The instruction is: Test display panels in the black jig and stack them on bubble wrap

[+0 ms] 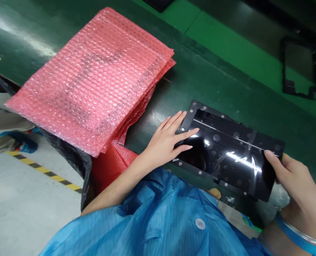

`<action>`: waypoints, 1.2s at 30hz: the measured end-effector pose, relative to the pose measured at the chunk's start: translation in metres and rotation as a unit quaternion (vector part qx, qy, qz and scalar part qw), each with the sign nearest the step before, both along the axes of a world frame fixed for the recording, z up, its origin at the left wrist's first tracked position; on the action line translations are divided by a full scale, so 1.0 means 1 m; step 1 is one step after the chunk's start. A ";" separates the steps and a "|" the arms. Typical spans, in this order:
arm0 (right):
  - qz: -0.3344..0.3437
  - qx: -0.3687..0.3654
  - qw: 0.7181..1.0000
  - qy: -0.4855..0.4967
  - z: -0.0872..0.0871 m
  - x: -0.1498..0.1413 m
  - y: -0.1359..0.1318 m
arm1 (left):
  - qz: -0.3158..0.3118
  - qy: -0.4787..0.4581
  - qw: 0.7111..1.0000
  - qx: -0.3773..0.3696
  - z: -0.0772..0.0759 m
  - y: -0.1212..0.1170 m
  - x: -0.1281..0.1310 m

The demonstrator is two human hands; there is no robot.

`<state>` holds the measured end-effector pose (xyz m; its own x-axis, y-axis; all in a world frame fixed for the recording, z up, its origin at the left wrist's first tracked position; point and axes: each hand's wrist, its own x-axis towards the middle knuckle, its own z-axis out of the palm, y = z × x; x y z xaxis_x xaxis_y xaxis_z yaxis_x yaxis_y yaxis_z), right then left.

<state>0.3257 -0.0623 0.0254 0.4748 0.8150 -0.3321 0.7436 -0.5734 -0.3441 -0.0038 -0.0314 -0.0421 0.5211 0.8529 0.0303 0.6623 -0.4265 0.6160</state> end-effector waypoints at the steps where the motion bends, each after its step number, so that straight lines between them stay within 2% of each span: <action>1: 0.040 -0.062 0.995 -0.061 0.002 0.004 0.004 | 0.001 0.003 1.000 0.000 0.001 0.000 0.000; 3: 0.075 -0.144 0.980 -0.115 0.007 0.009 0.011 | 0.006 0.014 1.000 0.001 0.003 -0.001 -0.001; 4: 0.081 -0.148 0.978 -0.121 0.009 0.010 0.013 | 0.011 0.023 1.000 0.006 0.004 -0.002 -0.001; 7: 0.076 -0.081 0.989 -0.100 0.009 0.011 0.015 | 0.037 0.051 0.997 0.050 0.011 -0.006 0.009; 9: 0.067 -0.016 0.995 -0.072 0.005 0.016 0.017 | 0.025 0.049 0.994 0.096 0.015 -0.012 0.027; 11: 0.055 0.031 0.997 -0.042 -0.002 0.024 0.022 | -0.053 0.028 0.990 0.128 0.017 -0.020 0.053; 14: 0.030 0.036 0.998 -0.032 -0.016 0.038 0.034 | -0.213 0.011 0.966 0.146 0.014 -0.036 0.098; 17: 0.030 0.014 0.999 -0.032 -0.026 0.045 0.045 | -0.272 0.036 0.947 0.168 0.007 -0.047 0.131; 20: 0.047 0.008 0.997 -0.067 -0.029 0.043 0.052 | -0.272 0.052 0.942 0.189 0.001 -0.049 0.144; 24: 0.065 -0.011 0.993 -0.095 -0.028 0.040 0.055 | -0.263 0.073 0.940 0.205 0.000 -0.050 0.147; 29: 0.071 0.015 0.992 -0.099 -0.032 0.040 0.053 | -0.277 0.103 0.937 0.190 0.011 -0.046 0.151; 32: 0.059 0.044 0.993 -0.091 -0.036 0.039 0.048 | -0.302 0.076 0.936 0.165 0.021 -0.025 0.150; 34: 0.037 0.070 0.995 -0.065 -0.038 0.039 0.044 | -0.247 0.068 0.954 0.157 0.027 -0.004 0.147; 36: 0.013 0.097 0.995 -0.021 -0.038 0.039 0.039 | -0.146 0.077 0.973 0.162 0.029 0.019 0.144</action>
<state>0.3644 -0.0228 -0.0126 0.4631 0.8738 -0.1480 0.7728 -0.4799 -0.4154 0.1400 -0.0128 -0.0136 0.7590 0.6271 0.1748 0.5581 -0.7650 0.3213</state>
